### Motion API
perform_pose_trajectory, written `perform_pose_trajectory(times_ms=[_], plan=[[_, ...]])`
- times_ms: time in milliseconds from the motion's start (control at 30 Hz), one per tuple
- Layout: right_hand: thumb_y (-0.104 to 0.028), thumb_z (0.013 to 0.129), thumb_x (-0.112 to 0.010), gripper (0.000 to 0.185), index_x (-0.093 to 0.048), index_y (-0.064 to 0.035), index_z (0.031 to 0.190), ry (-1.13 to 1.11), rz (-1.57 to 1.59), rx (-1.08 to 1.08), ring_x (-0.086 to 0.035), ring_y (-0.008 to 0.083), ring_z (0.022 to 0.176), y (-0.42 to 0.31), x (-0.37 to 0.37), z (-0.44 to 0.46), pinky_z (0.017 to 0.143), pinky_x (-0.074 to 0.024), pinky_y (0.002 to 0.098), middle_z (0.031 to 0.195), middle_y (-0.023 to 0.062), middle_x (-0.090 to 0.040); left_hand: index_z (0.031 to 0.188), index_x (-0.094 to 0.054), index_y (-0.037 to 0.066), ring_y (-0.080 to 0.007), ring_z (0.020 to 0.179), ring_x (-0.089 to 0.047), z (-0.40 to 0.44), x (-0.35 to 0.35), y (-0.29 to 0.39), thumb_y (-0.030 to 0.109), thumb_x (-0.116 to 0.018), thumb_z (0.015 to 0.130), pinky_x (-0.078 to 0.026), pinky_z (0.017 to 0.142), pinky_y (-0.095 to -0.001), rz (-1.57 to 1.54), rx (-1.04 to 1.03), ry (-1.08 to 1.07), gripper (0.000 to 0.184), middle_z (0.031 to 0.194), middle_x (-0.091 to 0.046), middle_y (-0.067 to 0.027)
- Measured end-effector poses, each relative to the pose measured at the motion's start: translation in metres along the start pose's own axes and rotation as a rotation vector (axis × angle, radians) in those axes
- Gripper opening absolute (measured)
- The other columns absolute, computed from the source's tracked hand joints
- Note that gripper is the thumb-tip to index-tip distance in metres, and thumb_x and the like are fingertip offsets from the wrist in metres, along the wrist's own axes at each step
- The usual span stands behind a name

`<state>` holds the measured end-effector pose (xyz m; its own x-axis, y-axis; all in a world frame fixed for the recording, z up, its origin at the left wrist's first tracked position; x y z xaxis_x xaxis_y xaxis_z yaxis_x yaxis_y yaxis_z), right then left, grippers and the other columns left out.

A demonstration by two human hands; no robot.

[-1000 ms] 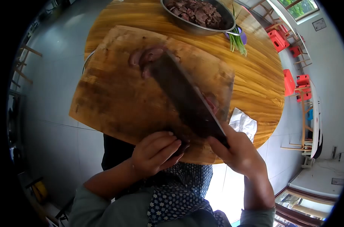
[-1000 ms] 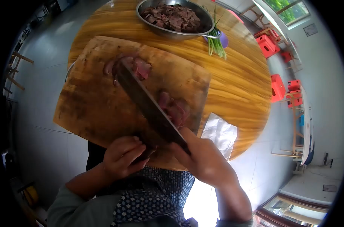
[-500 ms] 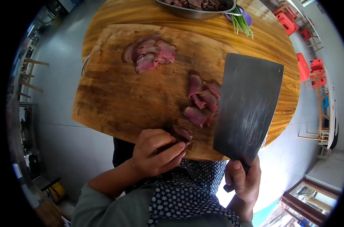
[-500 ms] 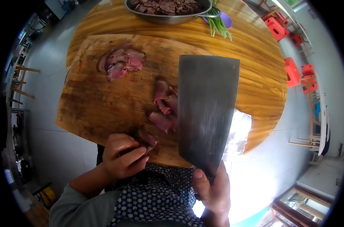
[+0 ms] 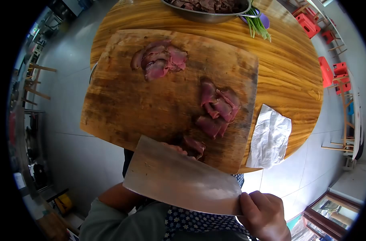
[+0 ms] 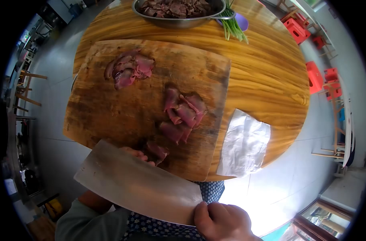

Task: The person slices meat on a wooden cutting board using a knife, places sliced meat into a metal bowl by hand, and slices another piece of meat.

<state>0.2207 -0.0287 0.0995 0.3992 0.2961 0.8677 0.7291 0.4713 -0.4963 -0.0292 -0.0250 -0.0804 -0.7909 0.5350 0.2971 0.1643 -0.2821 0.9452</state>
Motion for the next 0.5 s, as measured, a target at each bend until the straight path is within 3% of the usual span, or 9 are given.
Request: perform_pose_trajectory(times_ms=[33,100,233,300,333,400,500], plan=[[-0.01,0.078,-0.072,0.027,-0.062,-0.005,0.102,-0.034,-0.01,-0.009,-0.057,0.031,0.06,-0.002,0.001,0.003,0.053,-0.044,0.0439,0.075,0.0098,-0.052,0.133,-0.049,0.006,-0.0177,0.12,-0.054,-0.001,0.005,0.003,0.022,-0.052,0.104,-0.044,0.105,-0.036,-0.47,0.01,0.11,0.034,0.126,-0.055,-0.0061],[-0.01,0.078,-0.071,0.023,-0.061,-0.0069,0.099,-0.049,-0.034,-0.024,-0.057,0.0309,0.06,-0.005,0.004,0.007,0.054,-0.0441,0.0437,0.074,0.009,-0.051,0.135,-0.046,0.006,-0.0164,0.124,-0.053,-0.009,0.006,-0.004,0.023,-0.049,0.106,-0.043,0.107,-0.0353,-0.944,0.014,0.221,0.034,0.129,-0.054,-0.0057],[-0.01,0.08,-0.069,0.018,-0.06,-0.0097,0.096,-0.12,-0.036,-0.068,-0.058,0.0303,0.063,-0.009,0.002,0.013,0.056,-0.0455,0.0429,0.075,0.0081,-0.052,0.13,-0.057,0.005,-0.0212,0.128,-0.056,-0.046,-0.03,-0.077,0.031,-0.051,0.105,-0.044,0.109,-0.0407,0.489,0.434,-0.381,0.037,0.134,-0.059,-0.0108],[-0.01,0.08,-0.069,0.017,-0.06,-0.0104,0.094,-0.124,-0.059,-0.078,-0.058,0.0301,0.064,-0.01,0.003,0.014,0.057,-0.0459,0.0426,0.075,0.0079,-0.052,0.129,-0.06,0.005,-0.0224,0.129,-0.056,-0.047,-0.034,-0.086,0.034,-0.051,0.105,-0.044,0.11,-0.0421,0.852,0.517,-0.518,0.039,0.135,-0.06,-0.0121],[-0.01,0.081,-0.068,0.016,-0.06,-0.0103,0.094,-0.143,-0.065,-0.094,-0.058,0.0301,0.064,-0.011,0.004,0.015,0.057,-0.0461,0.0425,0.075,0.008,-0.052,0.13,-0.06,0.003,-0.0247,0.128,-0.056,-0.023,-0.028,-0.056,0.028,-0.057,0.101,-0.044,0.109,-0.0421,0.31,0.219,-0.202,0.038,0.136,-0.06,-0.0137],[-0.01,0.081,-0.068,0.015,-0.06,-0.0103,0.094,-0.163,-0.077,-0.109,-0.059,0.03,0.064,-0.011,0.009,0.014,0.057,-0.0463,0.0424,0.075,0.0081,-0.052,0.131,-0.06,0.001,-0.027,0.128,-0.056,-0.007,-0.017,-0.028,0.023,-0.063,0.097,-0.044,0.109,-0.0421,-0.233,-0.086,0.12,0.04,0.138,-0.059,-0.0153],[-0.01,0.083,-0.067,0.012,-0.059,-0.0101,0.092,-0.179,-0.109,-0.142,-0.059,0.0305,0.065,-0.012,0.013,0.012,0.057,-0.0467,0.0427,0.076,0.0086,-0.053,0.132,-0.059,0.001,-0.0292,0.128,-0.057,-0.001,-0.015,-0.019,0.021,-0.061,0.098,-0.045,0.109,-0.0436,-0.279,-0.128,0.2,0.04,0.137,-0.059,-0.016]])
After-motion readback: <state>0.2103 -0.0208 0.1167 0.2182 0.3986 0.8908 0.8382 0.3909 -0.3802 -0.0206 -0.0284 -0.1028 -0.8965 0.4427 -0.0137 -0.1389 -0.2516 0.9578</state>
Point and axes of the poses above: each hand's wrist, its own z-axis towards the middle knuckle, its own x-axis out of the back of the hand, y = z × x, the point moved 3 cm from there along z, towards the middle knuckle
